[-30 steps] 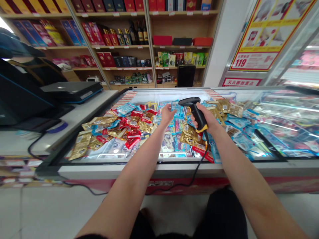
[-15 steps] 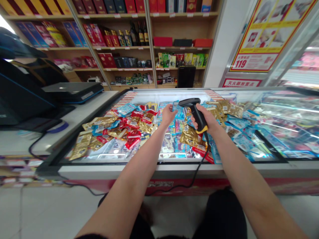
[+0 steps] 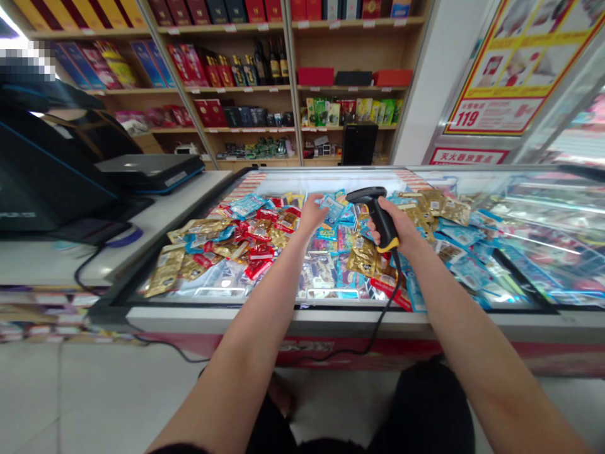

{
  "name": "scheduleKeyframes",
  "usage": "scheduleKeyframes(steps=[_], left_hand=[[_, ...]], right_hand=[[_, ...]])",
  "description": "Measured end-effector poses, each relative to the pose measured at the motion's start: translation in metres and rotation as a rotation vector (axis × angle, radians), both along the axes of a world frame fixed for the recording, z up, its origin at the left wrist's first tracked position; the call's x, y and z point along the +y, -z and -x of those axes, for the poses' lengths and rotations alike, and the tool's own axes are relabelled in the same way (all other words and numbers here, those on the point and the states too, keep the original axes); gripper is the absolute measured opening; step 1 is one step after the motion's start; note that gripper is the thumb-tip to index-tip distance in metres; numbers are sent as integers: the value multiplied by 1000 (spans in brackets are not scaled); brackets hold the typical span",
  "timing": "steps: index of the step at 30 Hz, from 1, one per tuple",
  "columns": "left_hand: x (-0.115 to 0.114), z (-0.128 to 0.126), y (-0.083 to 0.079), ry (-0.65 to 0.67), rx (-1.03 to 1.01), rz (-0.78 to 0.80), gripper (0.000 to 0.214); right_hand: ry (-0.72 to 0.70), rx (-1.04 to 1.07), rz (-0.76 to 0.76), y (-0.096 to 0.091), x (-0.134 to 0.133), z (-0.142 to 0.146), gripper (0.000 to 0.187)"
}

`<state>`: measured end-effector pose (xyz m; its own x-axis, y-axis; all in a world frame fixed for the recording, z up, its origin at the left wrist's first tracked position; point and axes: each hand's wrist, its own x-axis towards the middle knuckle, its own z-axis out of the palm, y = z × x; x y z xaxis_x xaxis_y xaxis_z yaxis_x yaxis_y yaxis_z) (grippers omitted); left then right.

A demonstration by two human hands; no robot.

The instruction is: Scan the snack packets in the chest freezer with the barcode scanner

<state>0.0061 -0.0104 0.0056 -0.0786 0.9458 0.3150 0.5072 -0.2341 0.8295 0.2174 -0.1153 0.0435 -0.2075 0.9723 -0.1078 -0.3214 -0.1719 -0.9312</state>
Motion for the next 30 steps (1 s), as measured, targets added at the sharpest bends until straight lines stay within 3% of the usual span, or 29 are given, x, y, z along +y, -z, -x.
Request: scheduleKeyframes(steps=[4, 8, 11, 14, 18, 21, 26, 30], left_hand=[[4, 53, -18, -115, 77, -44, 51], [-3, 100, -33, -312, 362, -39, 45], [-12, 116, -27, -364, 583, 62, 40], [-19, 115, -15, -365, 673, 55, 40], [-27, 99, -10, -391, 667, -36, 42], [-33, 76, -14, -310, 633, -88, 42], [-57, 2, -13, 42, 547, -188, 40], [-106, -70, -4, 380, 635, -357, 44]], right_hand=[[8, 11, -14, 2, 2, -1, 42], [7, 10, -52, 5, 3, -3, 43], [23, 11, -58, 5, 4, -5, 41], [46, 18, -33, 3, 4, -6, 40], [91, 29, -19, -4, 0, -6, 41], [118, 36, -32, -7, -3, -8, 41], [122, 67, -100, -14, -4, -20, 43], [110, 54, -175, -28, -9, -35, 48]])
